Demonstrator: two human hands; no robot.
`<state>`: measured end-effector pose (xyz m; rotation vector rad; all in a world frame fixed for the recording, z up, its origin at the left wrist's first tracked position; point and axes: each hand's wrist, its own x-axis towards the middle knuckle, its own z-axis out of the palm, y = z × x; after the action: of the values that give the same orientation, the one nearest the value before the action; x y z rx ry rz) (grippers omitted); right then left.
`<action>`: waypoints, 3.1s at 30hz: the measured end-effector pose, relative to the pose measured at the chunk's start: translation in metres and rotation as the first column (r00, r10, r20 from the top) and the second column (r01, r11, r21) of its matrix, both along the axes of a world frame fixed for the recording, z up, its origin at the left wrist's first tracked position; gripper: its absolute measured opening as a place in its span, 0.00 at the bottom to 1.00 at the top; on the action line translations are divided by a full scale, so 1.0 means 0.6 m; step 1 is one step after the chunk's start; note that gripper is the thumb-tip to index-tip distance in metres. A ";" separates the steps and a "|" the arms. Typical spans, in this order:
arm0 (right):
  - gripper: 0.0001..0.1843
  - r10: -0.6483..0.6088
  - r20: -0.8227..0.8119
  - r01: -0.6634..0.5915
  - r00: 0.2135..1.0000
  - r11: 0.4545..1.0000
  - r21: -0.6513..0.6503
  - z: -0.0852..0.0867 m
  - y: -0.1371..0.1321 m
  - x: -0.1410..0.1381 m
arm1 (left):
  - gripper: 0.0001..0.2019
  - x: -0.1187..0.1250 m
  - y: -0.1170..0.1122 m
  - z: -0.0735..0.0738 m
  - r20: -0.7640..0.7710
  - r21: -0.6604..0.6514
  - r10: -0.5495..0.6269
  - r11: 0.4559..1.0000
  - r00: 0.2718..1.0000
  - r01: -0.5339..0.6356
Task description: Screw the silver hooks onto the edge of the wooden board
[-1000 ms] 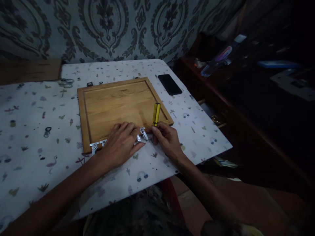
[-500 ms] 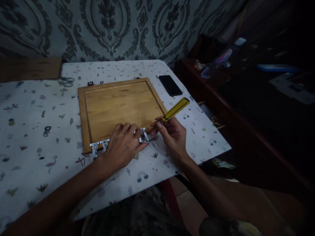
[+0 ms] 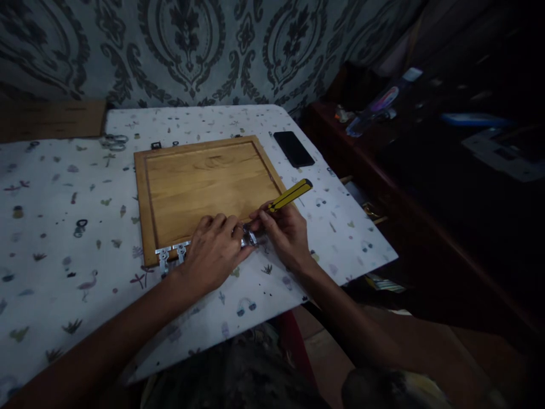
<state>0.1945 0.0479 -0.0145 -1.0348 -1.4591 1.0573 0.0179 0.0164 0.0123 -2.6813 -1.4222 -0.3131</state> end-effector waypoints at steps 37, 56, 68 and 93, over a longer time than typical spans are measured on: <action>0.24 0.198 0.104 -0.221 0.975 0.919 0.325 0.129 0.060 -0.014 | 0.17 0.002 -0.001 0.004 0.005 0.019 0.025 1.000 1.000 -0.025; 0.33 0.148 -0.186 -0.136 0.971 0.988 0.072 0.137 0.050 -0.075 | 0.16 0.002 0.001 0.004 0.001 -0.035 0.015 0.999 1.000 -0.015; 0.30 -0.108 -0.134 0.127 0.985 0.981 0.146 0.122 0.027 -0.102 | 0.15 0.002 0.001 0.006 -0.008 -0.059 0.026 0.998 1.000 -0.027; 0.31 -0.062 -0.354 0.120 0.933 0.982 0.145 0.140 0.016 -0.056 | 0.17 0.001 0.001 0.004 0.017 -0.067 0.021 0.998 1.000 -0.020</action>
<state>0.1612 0.0574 0.0696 -0.7450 -1.1756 0.9775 0.0186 0.0167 0.0146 -2.7213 -1.4905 -0.2939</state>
